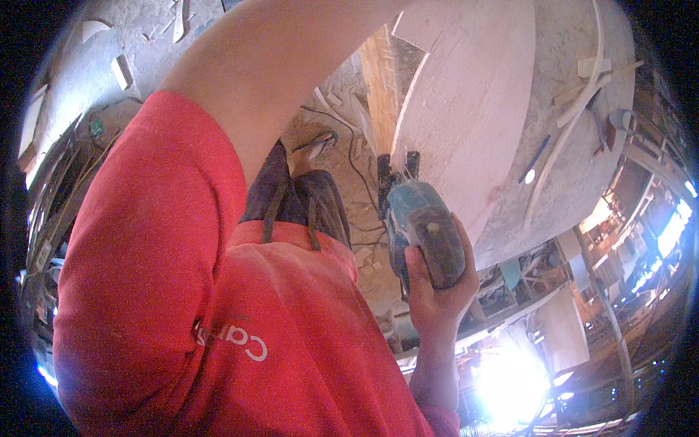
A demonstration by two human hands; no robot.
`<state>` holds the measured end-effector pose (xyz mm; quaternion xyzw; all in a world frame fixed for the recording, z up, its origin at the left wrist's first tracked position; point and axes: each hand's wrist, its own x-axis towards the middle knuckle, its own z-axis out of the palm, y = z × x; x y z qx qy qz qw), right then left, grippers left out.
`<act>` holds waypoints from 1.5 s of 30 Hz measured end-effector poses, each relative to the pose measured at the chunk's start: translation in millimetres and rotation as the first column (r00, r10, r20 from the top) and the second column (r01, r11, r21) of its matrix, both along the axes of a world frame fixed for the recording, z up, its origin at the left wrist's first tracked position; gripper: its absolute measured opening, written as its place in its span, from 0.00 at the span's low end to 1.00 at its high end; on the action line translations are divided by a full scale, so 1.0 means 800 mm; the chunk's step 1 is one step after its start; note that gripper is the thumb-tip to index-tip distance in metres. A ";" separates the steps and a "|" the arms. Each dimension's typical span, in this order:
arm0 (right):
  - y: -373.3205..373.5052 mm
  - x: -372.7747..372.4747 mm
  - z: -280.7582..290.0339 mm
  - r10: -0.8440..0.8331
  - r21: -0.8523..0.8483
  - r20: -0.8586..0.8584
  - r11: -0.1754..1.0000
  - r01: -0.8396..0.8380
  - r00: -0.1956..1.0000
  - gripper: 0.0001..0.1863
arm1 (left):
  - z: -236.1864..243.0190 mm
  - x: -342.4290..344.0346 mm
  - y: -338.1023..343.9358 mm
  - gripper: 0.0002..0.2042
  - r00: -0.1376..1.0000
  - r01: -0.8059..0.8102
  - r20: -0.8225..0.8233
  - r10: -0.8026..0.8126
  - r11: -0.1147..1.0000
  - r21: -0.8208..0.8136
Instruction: The person uses a jigsaw to cut a curved shape out of a piece of plywood on a workbench. They reposition the wood and continue cutting along the marked line.
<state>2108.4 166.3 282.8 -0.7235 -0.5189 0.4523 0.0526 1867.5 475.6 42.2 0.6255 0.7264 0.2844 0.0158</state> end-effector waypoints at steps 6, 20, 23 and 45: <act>0.001 -0.004 -0.002 -0.026 0.007 -0.009 1.000 0.026 1.000 0.36 | 0.001 0.001 0.001 0.30 1.000 0.026 0.014 -0.026 1.000 0.000; 0.004 -0.010 -0.002 -0.046 0.013 0.017 0.999 0.045 0.999 0.36 | 0.005 0.001 -0.004 0.31 1.000 0.020 0.003 -0.020 1.000 -0.018; 0.005 -0.012 -0.002 -0.046 0.012 0.018 0.999 0.046 0.999 0.36 | 0.003 0.000 -0.003 0.31 1.000 0.016 0.007 -0.016 1.000 -0.018; 0.012 -0.020 -0.003 -0.074 0.021 0.008 0.997 0.074 0.997 0.36 | 0.005 -0.002 -0.003 0.32 0.999 0.031 0.006 -0.031 0.999 -0.018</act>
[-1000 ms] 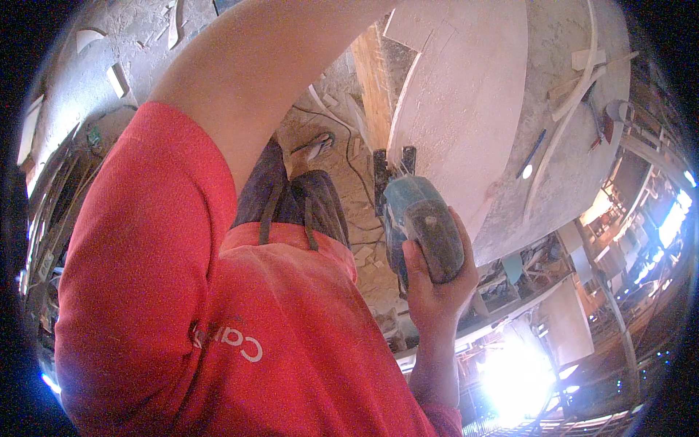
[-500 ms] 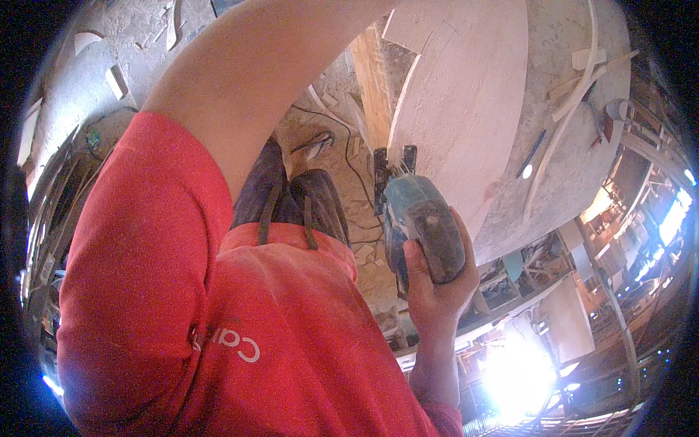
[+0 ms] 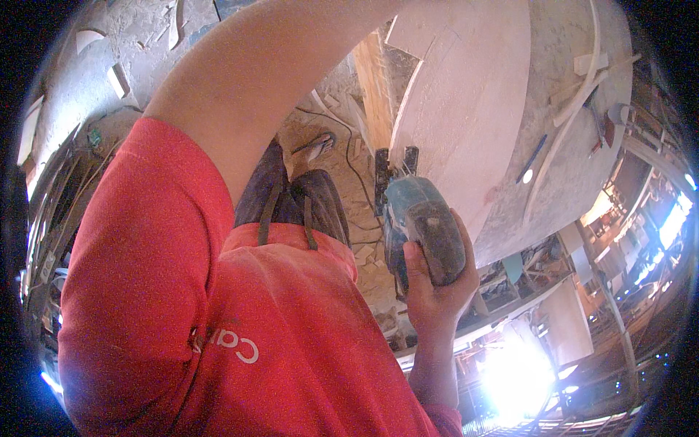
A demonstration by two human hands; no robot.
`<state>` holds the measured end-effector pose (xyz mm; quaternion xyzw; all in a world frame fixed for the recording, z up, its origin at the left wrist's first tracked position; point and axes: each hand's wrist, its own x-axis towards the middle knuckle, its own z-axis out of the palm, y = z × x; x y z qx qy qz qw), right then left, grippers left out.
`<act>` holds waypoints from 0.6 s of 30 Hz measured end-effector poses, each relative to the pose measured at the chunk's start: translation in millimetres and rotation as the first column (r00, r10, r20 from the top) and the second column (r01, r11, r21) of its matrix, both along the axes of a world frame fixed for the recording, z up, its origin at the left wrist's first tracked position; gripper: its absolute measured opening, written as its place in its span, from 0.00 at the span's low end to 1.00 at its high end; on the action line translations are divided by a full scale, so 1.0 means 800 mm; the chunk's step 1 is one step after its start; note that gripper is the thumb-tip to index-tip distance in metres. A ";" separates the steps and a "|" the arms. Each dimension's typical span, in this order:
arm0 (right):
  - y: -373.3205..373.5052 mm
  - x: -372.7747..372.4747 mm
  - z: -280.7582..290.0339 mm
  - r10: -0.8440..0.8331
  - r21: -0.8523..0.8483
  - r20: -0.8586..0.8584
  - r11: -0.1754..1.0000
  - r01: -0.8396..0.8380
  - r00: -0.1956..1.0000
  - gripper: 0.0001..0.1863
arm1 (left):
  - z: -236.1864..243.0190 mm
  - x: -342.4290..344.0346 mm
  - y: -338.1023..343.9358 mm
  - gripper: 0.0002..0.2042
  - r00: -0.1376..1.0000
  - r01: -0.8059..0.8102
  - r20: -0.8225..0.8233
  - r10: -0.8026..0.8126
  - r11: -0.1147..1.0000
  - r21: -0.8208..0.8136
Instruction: The person uses a jigsaw to cut a curved shape out of a piece of plywood on a workbench. They reposition the wood and continue cutting along the marked line.
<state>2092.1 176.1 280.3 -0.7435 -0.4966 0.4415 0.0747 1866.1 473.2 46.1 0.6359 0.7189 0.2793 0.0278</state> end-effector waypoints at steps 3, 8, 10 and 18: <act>0.002 -0.003 0.000 -0.007 -0.001 0.005 1.000 0.007 1.000 0.36 | -0.001 0.001 0.001 0.32 1.000 -0.005 0.010 0.005 1.000 0.004; 0.004 -0.007 0.001 -0.017 -0.007 -0.003 1.000 0.017 1.000 0.36 | -0.003 0.001 0.001 0.33 1.000 -0.009 0.007 0.009 1.000 -0.004; 0.005 -0.007 0.000 -0.014 -0.004 -0.005 1.000 0.014 1.000 0.36 | -0.002 0.001 0.001 0.33 1.000 -0.006 0.018 0.006 1.000 -0.012; 0.007 -0.005 0.000 0.011 -0.003 -0.021 1.000 -0.011 1.000 0.37 | -0.003 0.001 0.003 0.33 0.999 -0.010 0.044 0.010 1.000 -0.020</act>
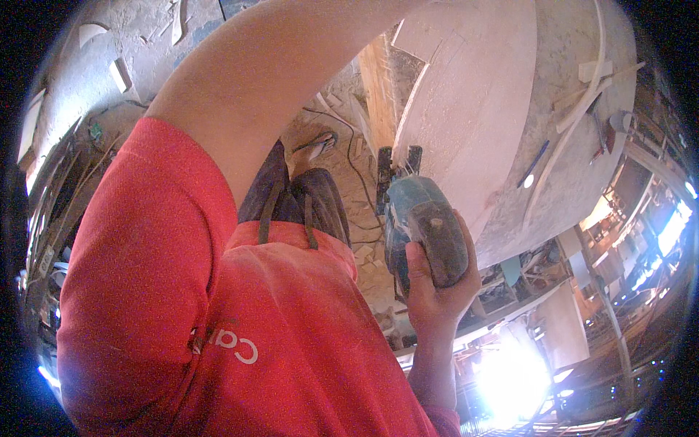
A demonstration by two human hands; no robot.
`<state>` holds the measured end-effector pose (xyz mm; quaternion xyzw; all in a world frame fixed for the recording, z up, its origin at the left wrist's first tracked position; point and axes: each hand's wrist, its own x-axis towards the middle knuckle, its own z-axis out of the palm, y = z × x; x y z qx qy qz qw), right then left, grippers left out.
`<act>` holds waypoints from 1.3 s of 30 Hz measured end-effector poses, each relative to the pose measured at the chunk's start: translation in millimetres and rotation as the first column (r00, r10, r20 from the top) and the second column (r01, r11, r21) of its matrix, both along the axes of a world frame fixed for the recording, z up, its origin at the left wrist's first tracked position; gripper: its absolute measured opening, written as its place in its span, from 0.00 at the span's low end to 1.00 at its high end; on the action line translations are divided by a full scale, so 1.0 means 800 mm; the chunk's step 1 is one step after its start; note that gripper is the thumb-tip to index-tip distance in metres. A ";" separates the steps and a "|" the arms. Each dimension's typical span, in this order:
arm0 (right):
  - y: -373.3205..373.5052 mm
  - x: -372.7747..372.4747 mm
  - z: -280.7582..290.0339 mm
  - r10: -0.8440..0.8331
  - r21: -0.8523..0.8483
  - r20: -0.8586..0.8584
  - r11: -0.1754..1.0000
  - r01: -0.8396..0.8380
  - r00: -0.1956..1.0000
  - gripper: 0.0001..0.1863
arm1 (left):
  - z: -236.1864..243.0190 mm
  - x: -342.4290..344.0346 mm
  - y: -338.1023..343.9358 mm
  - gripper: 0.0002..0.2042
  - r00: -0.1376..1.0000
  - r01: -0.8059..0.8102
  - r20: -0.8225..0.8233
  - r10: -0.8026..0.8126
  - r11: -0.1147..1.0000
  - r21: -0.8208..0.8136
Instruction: The person uses a jigsaw to cut a curved shape out of a piece of plywood on a workbench. They reposition the wood and continue cutting along the marked line.
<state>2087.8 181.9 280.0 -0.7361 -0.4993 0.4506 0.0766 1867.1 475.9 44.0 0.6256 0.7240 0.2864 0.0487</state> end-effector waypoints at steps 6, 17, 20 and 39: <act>0.003 -0.003 0.001 -0.009 -0.011 0.013 1.000 0.009 1.000 0.38 | 0.002 0.000 -0.003 0.33 1.000 0.005 -0.007 -0.005 1.000 -0.005; 0.006 -0.003 0.001 0.016 -0.008 0.014 1.000 -0.016 1.000 0.39 | 0.009 0.000 -0.009 0.31 1.000 0.012 0.001 -0.012 1.000 0.000; 0.007 -0.003 0.000 0.028 -0.001 0.019 1.000 -0.028 0.999 0.39 | 0.010 -0.001 -0.010 0.31 1.000 0.009 -0.003 -0.009 1.000 0.003; 0.015 -0.016 -0.002 -0.038 -0.010 -0.003 0.999 0.038 0.999 0.35 | -0.024 -0.006 0.008 0.29 0.998 0.020 -0.060 -0.016 0.998 0.063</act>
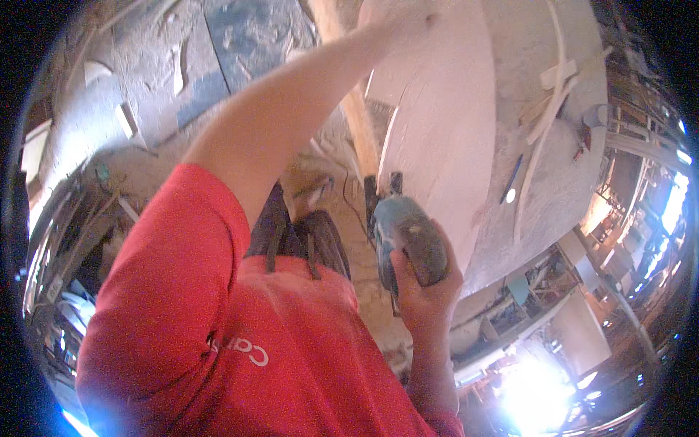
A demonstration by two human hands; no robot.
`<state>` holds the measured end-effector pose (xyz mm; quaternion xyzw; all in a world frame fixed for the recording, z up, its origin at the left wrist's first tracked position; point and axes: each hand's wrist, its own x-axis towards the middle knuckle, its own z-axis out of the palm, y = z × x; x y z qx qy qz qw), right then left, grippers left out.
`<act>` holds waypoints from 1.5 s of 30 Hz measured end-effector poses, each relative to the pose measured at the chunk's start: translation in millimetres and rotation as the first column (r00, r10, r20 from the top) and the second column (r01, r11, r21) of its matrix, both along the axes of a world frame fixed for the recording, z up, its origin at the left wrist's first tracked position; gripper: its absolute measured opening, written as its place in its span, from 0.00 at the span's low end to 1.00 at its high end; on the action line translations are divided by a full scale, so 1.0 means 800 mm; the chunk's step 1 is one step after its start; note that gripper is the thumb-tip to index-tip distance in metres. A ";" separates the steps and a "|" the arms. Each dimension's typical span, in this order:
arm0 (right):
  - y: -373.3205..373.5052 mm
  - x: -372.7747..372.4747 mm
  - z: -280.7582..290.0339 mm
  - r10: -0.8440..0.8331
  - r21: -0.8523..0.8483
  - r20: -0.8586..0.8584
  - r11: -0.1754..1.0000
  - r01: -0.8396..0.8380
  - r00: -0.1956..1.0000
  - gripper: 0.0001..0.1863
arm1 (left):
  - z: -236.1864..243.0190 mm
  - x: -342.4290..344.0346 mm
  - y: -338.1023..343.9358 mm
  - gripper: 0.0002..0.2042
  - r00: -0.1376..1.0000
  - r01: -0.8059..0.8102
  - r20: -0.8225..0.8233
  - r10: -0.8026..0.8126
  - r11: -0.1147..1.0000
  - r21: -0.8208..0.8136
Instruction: The person uses a jigsaw to cut a curved shape out of a piece of plywood on a workbench. They reposition the wood and continue cutting along the marked line.
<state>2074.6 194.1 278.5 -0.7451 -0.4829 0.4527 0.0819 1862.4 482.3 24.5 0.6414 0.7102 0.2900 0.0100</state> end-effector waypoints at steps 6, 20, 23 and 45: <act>0.001 0.005 -0.003 0.053 0.070 0.022 0.996 -0.055 0.998 0.37 | 0.087 0.012 -0.002 0.26 0.965 -0.030 -0.258 -0.056 0.948 -0.318; 0.007 -0.005 0.010 0.049 0.016 0.122 0.999 -0.051 0.991 0.40 | 0.014 0.007 0.178 0.23 0.779 0.615 -0.001 -0.627 0.764 -0.195; 0.007 -0.003 0.017 0.058 -0.008 0.123 0.998 -0.058 0.991 0.40 | 0.012 0.008 0.159 0.22 0.793 0.591 -0.047 -0.607 0.787 -0.177; -0.073 0.097 0.006 0.231 0.030 0.033 0.972 -0.232 0.972 0.40 | 0.066 -0.030 -0.049 0.36 0.990 0.128 -0.033 -0.138 0.971 -0.202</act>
